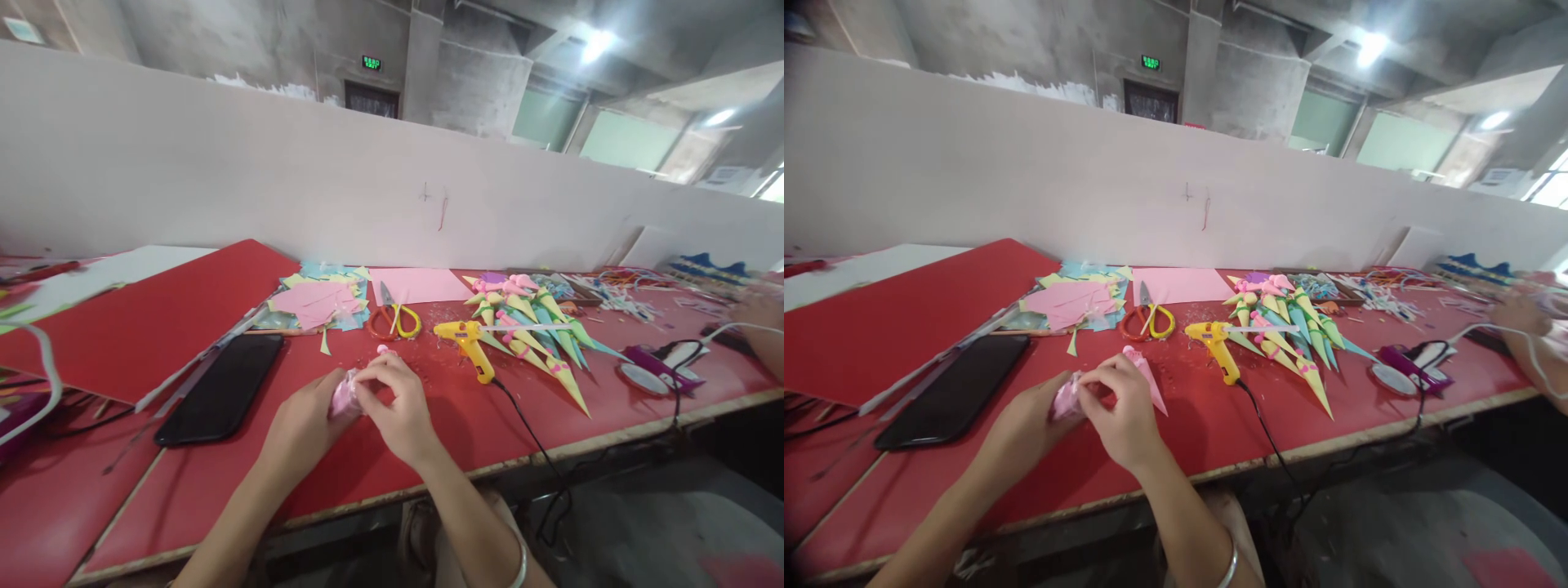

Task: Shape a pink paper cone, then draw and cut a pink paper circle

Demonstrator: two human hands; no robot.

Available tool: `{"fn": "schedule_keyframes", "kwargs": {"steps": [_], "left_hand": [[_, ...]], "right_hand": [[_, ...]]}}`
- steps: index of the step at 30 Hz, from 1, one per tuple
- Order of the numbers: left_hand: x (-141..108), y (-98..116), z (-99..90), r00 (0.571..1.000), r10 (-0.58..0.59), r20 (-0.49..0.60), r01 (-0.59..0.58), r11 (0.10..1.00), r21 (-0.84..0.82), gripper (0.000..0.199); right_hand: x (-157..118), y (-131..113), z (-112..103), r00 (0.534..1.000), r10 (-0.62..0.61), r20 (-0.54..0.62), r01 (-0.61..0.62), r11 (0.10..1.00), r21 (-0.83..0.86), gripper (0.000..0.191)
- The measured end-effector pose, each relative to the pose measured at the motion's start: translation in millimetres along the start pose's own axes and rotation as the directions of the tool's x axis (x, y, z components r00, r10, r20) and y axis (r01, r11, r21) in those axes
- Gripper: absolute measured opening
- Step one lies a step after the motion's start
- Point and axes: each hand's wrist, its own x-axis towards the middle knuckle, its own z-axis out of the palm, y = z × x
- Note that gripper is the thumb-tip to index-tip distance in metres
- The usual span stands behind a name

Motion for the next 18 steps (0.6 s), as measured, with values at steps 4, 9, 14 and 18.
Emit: {"fn": "schedule_keyframes", "kwargs": {"steps": [4,9,14,18], "left_hand": [[1.6,2.2,0.6,1.000,-0.012,-0.010,0.012,0.998,-0.063,0.021],[2.4,0.8,1.5,0.999,-0.041,-0.034,0.040,0.999,-0.019,0.016],[1.5,-2.1,2.1,0.999,-0.018,-0.037,0.017,1.000,-0.024,0.018],[1.2,-3.4,1.3,0.999,-0.006,-0.044,0.004,0.999,-0.049,0.023]], "right_hand": [[2.3,0.6,-0.7,0.992,0.097,-0.083,-0.083,0.984,0.159,0.010],[4.8,2.0,-4.0,0.950,0.292,-0.107,-0.240,0.907,0.345,0.013],[5.7,1.6,-6.1,0.944,0.326,-0.046,-0.284,0.876,0.389,0.013],[4.3,2.3,-4.1,0.967,0.255,0.014,-0.246,0.915,0.319,0.007]]}}
